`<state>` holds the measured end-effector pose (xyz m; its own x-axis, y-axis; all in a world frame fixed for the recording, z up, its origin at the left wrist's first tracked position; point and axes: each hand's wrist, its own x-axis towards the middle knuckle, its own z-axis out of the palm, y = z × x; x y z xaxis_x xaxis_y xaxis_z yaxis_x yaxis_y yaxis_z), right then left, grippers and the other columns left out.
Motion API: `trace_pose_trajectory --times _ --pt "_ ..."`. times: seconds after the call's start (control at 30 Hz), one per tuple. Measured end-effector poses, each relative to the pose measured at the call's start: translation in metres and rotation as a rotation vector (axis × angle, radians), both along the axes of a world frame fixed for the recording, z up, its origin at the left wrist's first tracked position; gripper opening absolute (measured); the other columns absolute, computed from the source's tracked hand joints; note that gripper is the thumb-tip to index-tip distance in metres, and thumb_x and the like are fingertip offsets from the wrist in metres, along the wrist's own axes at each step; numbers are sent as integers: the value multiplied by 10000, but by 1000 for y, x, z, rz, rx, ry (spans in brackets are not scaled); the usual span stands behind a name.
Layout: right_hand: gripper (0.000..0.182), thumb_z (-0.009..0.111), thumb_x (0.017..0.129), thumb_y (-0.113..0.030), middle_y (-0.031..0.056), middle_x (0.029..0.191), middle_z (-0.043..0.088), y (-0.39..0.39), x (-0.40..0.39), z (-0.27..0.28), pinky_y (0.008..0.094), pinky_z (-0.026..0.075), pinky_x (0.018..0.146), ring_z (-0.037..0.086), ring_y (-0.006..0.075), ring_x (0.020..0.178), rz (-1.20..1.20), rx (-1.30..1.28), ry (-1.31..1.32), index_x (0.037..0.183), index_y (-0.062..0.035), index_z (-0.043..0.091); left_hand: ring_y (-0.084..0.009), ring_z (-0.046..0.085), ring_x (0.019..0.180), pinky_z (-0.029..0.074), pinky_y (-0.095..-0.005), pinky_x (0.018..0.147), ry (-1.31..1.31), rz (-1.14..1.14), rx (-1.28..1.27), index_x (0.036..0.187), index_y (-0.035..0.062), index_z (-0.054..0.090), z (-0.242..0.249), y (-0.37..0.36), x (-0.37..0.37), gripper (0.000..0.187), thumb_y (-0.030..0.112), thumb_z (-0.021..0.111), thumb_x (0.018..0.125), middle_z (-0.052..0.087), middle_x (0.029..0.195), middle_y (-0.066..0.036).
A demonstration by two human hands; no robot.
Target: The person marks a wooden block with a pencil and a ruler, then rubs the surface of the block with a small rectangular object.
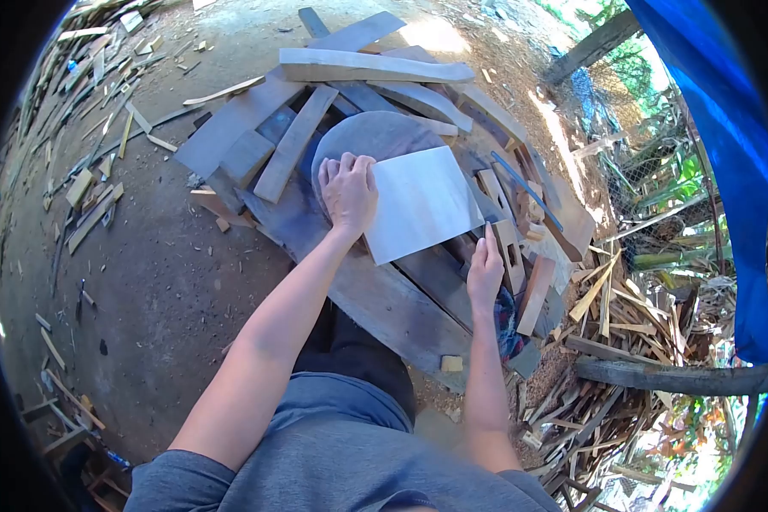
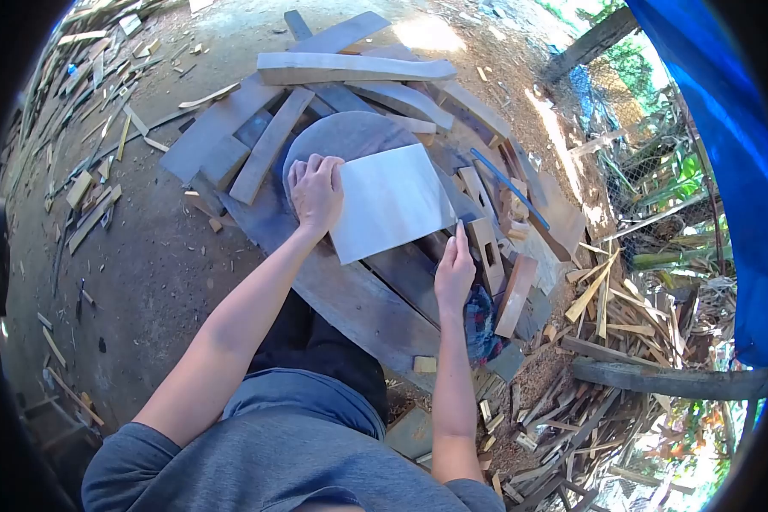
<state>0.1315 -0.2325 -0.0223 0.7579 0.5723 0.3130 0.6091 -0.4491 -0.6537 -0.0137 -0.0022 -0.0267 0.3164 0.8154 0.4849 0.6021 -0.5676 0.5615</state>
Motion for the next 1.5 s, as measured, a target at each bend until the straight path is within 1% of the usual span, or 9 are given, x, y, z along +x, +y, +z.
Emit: trace_pose_trajectory --times 0.1,0.13,0.17,0.23,0.37,0.6,0.8,0.87,1.5 --pt "496 508 1029 -211 254 1137 697 20 -42 27 367 538 817 714 276 930 -99 81 297 1484 -25 444 -268 558 988 338 -426 1092 -11 -14 -37 963 140 714 4 -1 1 138 171 583 932 617 952 -64" --pt "526 535 1011 -202 246 1074 708 30 -49 28 361 535 784 704 231 862 -66 112 151 1490 -12 431 -268 558 988 338 -426 1092 -12 -23 -32 963 140 714 4 -1 2 138 171 583 932 617 952 -64" --pt "541 555 999 -166 252 1141 681 33 -53 35 383 533 827 701 283 950 -37 3 271 1492 3 413 -272 556 985 340 -429 1083 -3 -29 -19 964 140 712 4 -1 1 137 171 583 930 616 953 -65" --pt "536 549 997 -128 261 1247 630 44 -41 5 410 518 897 660 353 1069 52 99 -161 1499 -14 401 -275 554 982 342 -431 1074 4 -11 2 964 139 711 5 4 0 136 170 583 928 615 954 -66" --pt "518 532 1004 -121 267 1333 570 56 -29 -5 442 501 950 605 410 1152 62 100 2 1498 -35 402 -287 552 985 354 -429 1043 -21 -25 11 970 145 708 1 14 5 136 162 580 927 610 960 -73" --pt "487 494 1026 -185 227 1193 622 66 -27 21 502 525 869 641 430 1038 145 -202 -75 1504 -136 419 -286 538 1025 367 -438 1026 45 -45 -6 1041 124 692 0 32 3 164 176 576 938 596 1013 -77" --pt "515 484 999 -161 194 1052 638 34 -95 48 481 562 676 685 408 805 355 -255 -91 1507 -235 450 -339 437 1273 298 -497 1142 142 6 24 1426 -18 445 -8 -15 -35 543 250 550 966 474 1375 -152" --pt "558 503 952 -119 178 992 642 31 -115 55 468 561 573 677 378 646 411 -529 -186 1496 -239 471 -347 369 1364 236 -504 1189 173 1 17 1487 -55 339 -13 -26 -41 627 268 518 981 382 1500 -184" --pt "613 482 911 -74 194 700 653 81 -89 58 488 561 556 687 372 610 392 -568 -396 1508 -212 456 -326 381 1352 219 -522 1187 143 -7 29 1487 -49 347 -14 -26 -41 640 268 509 954 366 1522 -166"
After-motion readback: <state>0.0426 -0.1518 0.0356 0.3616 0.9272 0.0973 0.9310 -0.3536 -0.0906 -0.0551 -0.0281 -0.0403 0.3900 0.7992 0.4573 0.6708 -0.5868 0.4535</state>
